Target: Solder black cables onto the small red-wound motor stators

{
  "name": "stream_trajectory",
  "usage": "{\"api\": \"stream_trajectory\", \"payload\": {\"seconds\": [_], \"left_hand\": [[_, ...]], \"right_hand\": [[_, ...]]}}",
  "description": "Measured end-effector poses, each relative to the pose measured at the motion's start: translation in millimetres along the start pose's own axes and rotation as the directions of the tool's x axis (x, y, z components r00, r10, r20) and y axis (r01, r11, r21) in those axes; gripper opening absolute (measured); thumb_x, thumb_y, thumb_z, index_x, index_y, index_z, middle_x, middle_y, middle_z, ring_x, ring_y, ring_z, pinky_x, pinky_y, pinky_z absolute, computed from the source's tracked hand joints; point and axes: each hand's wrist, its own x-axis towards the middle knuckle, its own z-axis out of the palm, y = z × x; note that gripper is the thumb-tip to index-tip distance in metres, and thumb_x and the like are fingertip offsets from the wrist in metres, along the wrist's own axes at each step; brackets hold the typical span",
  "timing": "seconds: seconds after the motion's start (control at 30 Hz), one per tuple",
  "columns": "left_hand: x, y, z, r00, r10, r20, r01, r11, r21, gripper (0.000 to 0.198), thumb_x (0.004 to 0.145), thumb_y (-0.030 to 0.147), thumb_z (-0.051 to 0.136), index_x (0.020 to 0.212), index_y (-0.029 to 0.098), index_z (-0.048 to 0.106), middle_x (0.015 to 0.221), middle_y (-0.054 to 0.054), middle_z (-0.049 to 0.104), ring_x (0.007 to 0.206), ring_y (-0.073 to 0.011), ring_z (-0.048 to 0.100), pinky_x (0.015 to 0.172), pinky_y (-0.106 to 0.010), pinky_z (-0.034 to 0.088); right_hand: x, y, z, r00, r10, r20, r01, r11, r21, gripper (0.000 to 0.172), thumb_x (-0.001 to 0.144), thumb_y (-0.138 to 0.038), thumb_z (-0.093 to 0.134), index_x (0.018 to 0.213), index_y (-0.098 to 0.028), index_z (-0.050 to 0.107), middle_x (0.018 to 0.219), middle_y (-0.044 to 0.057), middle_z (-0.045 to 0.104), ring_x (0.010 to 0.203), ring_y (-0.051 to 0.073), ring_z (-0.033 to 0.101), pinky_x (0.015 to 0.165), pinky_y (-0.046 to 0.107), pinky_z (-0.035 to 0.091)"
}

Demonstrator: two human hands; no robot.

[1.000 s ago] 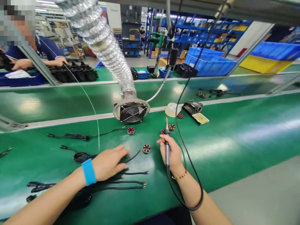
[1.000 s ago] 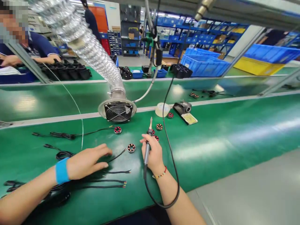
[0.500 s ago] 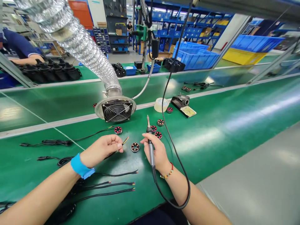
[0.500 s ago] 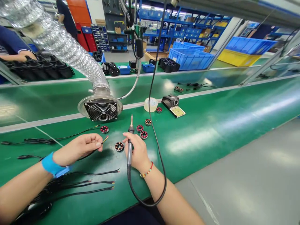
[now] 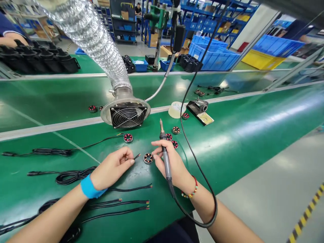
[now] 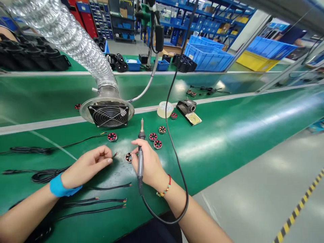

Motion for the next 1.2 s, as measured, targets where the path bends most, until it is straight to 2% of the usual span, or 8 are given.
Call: {"api": "stream_trajectory", "payload": {"seconds": [0.1,0.23,0.43,0.63,0.73,0.9,1.07,1.2], "left_hand": [[-0.7,-3.7,-3.8,0.999,-0.001,0.036,-0.011,0.943,0.332,0.013,0.082,0.032,0.042,0.076,0.021,0.047,0.068,0.000,0.054,0.064,-0.0160,0.046,0.063,-0.029,0.033],[2.8,-8.8,-3.8,0.990,-0.054,0.133,-0.020,0.868,0.496,0.010,0.082,0.024,0.041,0.078,0.021,0.049,0.074,-0.002,0.060,0.067,-0.0174,0.051,0.064,-0.030,0.034],[6.3,-8.2,-1.3,0.997,0.030,0.076,-0.060,0.898,0.437,0.008,0.078,0.025,0.044,0.073,0.021,0.049,0.071,-0.001,0.057,0.066,-0.0162,0.050,0.064,-0.028,0.037],[7.1,-10.0,-2.2,0.999,-0.032,0.029,0.026,0.982,0.190,0.015,0.077,0.035,0.048,0.072,0.020,0.050,0.060,0.004,0.047,0.058,-0.0133,0.043,0.055,-0.025,0.033],[7.5,-13.1,-1.2,0.997,-0.059,0.057,0.055,0.996,0.074,0.018,0.077,0.036,0.051,0.076,0.019,0.054,0.063,0.003,0.050,0.059,-0.0128,0.043,0.056,-0.025,0.034],[4.9,-9.3,-0.6,0.980,-0.114,0.165,0.124,0.991,-0.051,0.019,0.075,0.037,0.053,0.076,0.018,0.056,0.067,0.001,0.057,0.061,-0.0128,0.046,0.060,-0.025,0.037],[1.1,-3.8,-2.8,0.979,-0.032,0.203,-0.004,0.984,0.175,0.021,0.080,0.037,0.049,0.078,0.019,0.059,0.067,0.001,0.055,0.061,-0.0137,0.046,0.060,-0.025,0.036],[-6.4,-5.4,-0.2,0.945,0.061,0.321,-0.208,0.870,0.446,0.017,0.084,0.027,0.047,0.093,0.019,0.060,0.094,-0.005,0.063,0.080,-0.0191,0.057,0.072,-0.029,0.040]], "right_hand": [[5.5,6.0,-1.7,1.000,0.008,-0.020,-0.008,0.999,-0.036,0.036,0.082,-0.012,0.050,0.115,-0.025,0.045,0.094,0.003,0.066,0.081,0.015,0.068,0.075,0.032,0.055],[5.0,22.9,9.9,0.992,-0.025,-0.124,0.015,0.997,-0.079,0.028,0.083,-0.013,0.049,0.110,-0.023,0.047,0.086,0.002,0.065,0.077,0.016,0.067,0.075,0.032,0.055],[-0.4,26.1,10.8,1.000,-0.021,0.010,0.022,0.993,-0.112,0.030,0.081,-0.012,0.049,0.110,-0.022,0.048,0.082,0.001,0.063,0.075,0.016,0.066,0.075,0.032,0.055],[-1.7,23.2,12.4,0.980,-0.141,0.140,0.165,0.969,-0.182,0.036,0.079,-0.015,0.057,0.113,-0.021,0.048,0.100,0.009,0.065,0.092,0.023,0.062,0.083,0.042,0.054],[-1.7,22.2,16.2,0.971,-0.123,0.203,0.171,0.956,-0.240,0.033,0.081,-0.015,0.057,0.112,-0.020,0.050,0.097,0.009,0.065,0.089,0.024,0.060,0.079,0.042,0.054],[0.0,24.8,14.1,0.982,-0.071,0.176,0.110,0.969,-0.223,0.039,0.080,-0.014,0.054,0.119,-0.017,0.047,0.105,0.012,0.066,0.097,0.025,0.060,0.087,0.045,0.053],[-1.4,31.9,11.2,0.980,-0.091,0.176,0.115,0.985,-0.126,0.057,0.069,-0.005,0.046,0.124,-0.020,0.044,0.115,0.010,0.064,0.108,0.024,0.060,0.095,0.046,0.050],[-2.3,34.5,10.4,0.993,-0.087,0.077,0.092,0.994,-0.062,0.061,0.067,-0.003,0.043,0.124,-0.023,0.045,0.113,0.007,0.065,0.106,0.022,0.062,0.094,0.044,0.050]]}}
